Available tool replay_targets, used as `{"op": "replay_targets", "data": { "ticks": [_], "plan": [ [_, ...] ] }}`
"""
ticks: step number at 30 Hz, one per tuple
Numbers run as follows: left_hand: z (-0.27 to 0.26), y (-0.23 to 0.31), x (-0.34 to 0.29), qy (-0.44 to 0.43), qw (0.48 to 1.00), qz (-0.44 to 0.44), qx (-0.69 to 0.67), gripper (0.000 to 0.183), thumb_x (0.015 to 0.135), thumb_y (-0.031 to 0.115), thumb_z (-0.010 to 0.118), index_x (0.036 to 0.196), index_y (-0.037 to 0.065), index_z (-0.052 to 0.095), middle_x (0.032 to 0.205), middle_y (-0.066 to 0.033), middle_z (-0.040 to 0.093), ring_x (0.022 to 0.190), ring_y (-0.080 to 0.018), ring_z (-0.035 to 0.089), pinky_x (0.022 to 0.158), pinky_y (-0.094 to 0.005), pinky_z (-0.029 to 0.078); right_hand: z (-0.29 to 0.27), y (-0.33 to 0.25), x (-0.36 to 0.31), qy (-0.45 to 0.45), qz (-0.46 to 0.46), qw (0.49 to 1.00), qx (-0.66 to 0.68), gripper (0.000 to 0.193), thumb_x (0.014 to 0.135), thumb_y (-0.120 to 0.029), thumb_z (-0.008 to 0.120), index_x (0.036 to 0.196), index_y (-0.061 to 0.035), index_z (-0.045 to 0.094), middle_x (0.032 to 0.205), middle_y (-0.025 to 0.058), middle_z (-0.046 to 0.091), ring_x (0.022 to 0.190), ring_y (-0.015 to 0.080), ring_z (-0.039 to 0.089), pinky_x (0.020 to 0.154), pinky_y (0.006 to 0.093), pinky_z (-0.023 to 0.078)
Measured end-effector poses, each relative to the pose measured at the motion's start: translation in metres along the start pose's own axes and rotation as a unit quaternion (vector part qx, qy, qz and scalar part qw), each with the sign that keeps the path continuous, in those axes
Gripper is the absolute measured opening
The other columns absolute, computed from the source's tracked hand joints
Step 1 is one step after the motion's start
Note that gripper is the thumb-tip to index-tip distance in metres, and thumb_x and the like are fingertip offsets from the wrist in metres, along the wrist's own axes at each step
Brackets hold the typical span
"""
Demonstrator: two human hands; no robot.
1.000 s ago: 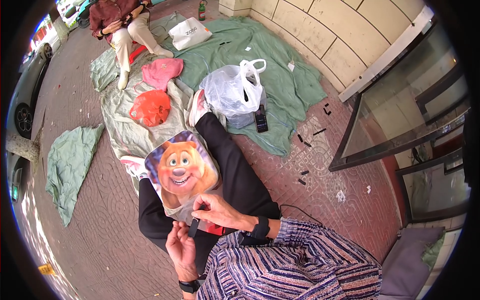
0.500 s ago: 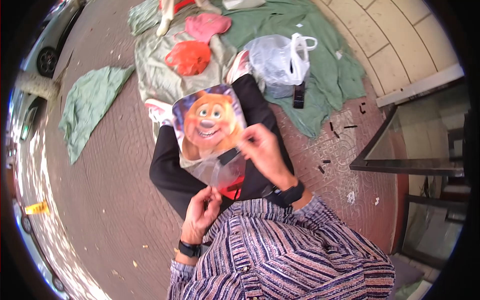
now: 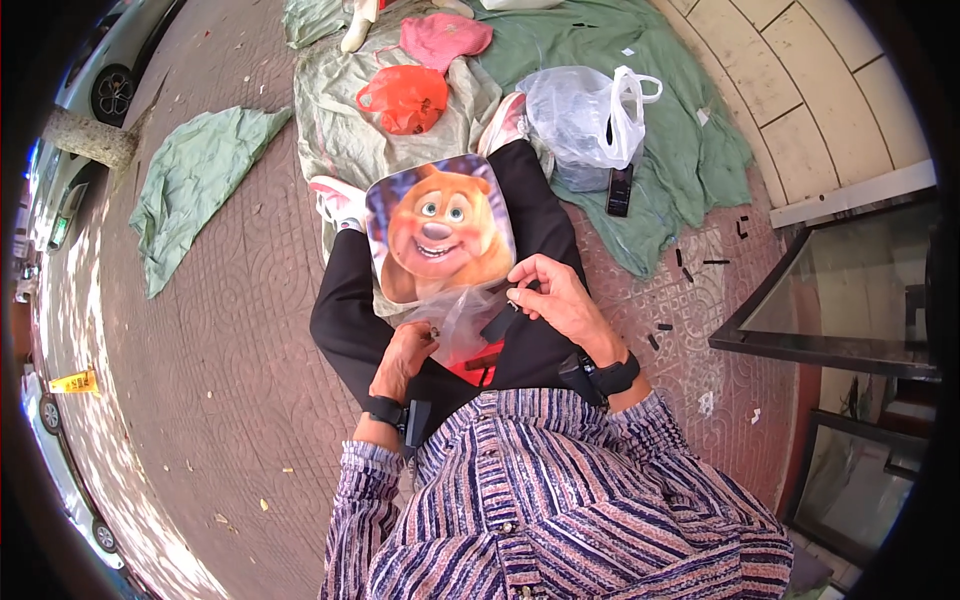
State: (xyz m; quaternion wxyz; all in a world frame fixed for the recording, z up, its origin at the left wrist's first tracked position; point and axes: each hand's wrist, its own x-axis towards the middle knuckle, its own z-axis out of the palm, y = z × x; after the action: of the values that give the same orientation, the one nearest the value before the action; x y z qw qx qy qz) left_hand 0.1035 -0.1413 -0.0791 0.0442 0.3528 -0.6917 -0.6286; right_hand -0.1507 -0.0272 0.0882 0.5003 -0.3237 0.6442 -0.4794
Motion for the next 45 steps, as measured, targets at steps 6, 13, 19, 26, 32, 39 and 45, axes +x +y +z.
{"op": "replay_targets", "data": {
  "ticks": [6,13,19,26,32,39,45],
  "plan": [
    [0.02,0.032,0.004,0.034,0.863,-0.244,-0.442,0.032,0.081,0.01,0.055,0.11,-0.002,0.05,0.096,-0.0074,0.057,0.084,-0.0174,0.055,0.075,-0.0258,0.044,-0.019,0.012,-0.003,0.036,0.001,0.999,-0.014,0.018,0.075,-0.008,0.06,0.09,0.0002,0.055,0.075,0.0048,0.058,0.063,0.0088,0.056,0.054,0.0219,0.045],
    [0.051,0.056,-0.009,-0.107,0.989,0.044,0.088,0.036,0.083,0.009,0.056,0.116,0.001,0.044,0.091,-0.0083,0.055,0.077,-0.0141,0.052,0.064,-0.028,0.044,0.025,0.019,0.011,-0.003,-0.135,0.987,-0.093,0.019,0.073,-0.011,0.063,0.088,-0.0003,0.057,0.082,0.0091,0.062,0.071,0.0159,0.06,0.065,0.0284,0.047],
    [0.079,0.078,0.013,-0.017,0.99,0.126,-0.058,0.012,0.086,0.001,0.047,0.094,-0.003,0.055,0.081,-0.0106,0.06,0.072,-0.0182,0.06,0.06,-0.0284,0.048,0.031,0.006,0.003,-0.018,-0.093,0.995,-0.01,0.017,0.077,-0.012,0.059,0.088,0.0006,0.054,0.079,0.0066,0.059,0.067,0.0139,0.058,0.062,0.0272,0.046],
    [0.02,0.11,-0.021,0.185,0.976,0.016,-0.113,0.018,0.083,0.0,0.053,0.101,-0.002,0.055,0.08,-0.0025,0.056,0.069,-0.0079,0.053,0.059,-0.0186,0.044,0.002,0.022,0.005,0.199,-0.213,0.936,-0.195,0.021,0.073,-0.004,0.058,0.092,-0.0008,0.049,0.085,0.0137,0.058,0.074,0.0274,0.06,0.065,0.0355,0.047],
    [0.055,0.171,-0.041,0.085,0.979,0.069,-0.171,0.022,0.078,-0.006,0.058,0.097,0.001,0.048,0.077,-0.0016,0.053,0.069,-0.0063,0.052,0.062,-0.0189,0.044,0.05,0.018,-0.003,0.11,-0.182,0.958,-0.191,0.019,0.074,-0.007,0.053,0.092,-0.0016,0.049,0.085,0.0194,0.057,0.077,0.0372,0.057,0.066,0.0427,0.046],
    [0.052,0.178,-0.044,0.128,0.963,0.061,-0.228,0.017,0.081,0.001,0.059,0.093,0.001,0.047,0.075,-0.0033,0.055,0.061,-0.0083,0.054,0.057,-0.0192,0.046,0.052,0.009,-0.009,0.055,-0.141,0.984,-0.089,0.019,0.074,-0.007,0.056,0.09,0.0007,0.048,0.077,0.0171,0.058,0.072,0.0299,0.059,0.063,0.0382,0.046],
    [0.047,0.172,-0.048,0.144,0.968,0.057,-0.199,0.013,0.083,0.002,0.057,0.092,0.001,0.049,0.076,-0.0022,0.056,0.061,-0.0076,0.054,0.055,-0.0184,0.044,0.06,0.009,-0.007,0.042,-0.169,0.98,-0.095,0.019,0.075,-0.008,0.057,0.088,0.0017,0.048,0.077,0.0167,0.059,0.07,0.0287,0.06,0.062,0.0369,0.046]
  ]
}}
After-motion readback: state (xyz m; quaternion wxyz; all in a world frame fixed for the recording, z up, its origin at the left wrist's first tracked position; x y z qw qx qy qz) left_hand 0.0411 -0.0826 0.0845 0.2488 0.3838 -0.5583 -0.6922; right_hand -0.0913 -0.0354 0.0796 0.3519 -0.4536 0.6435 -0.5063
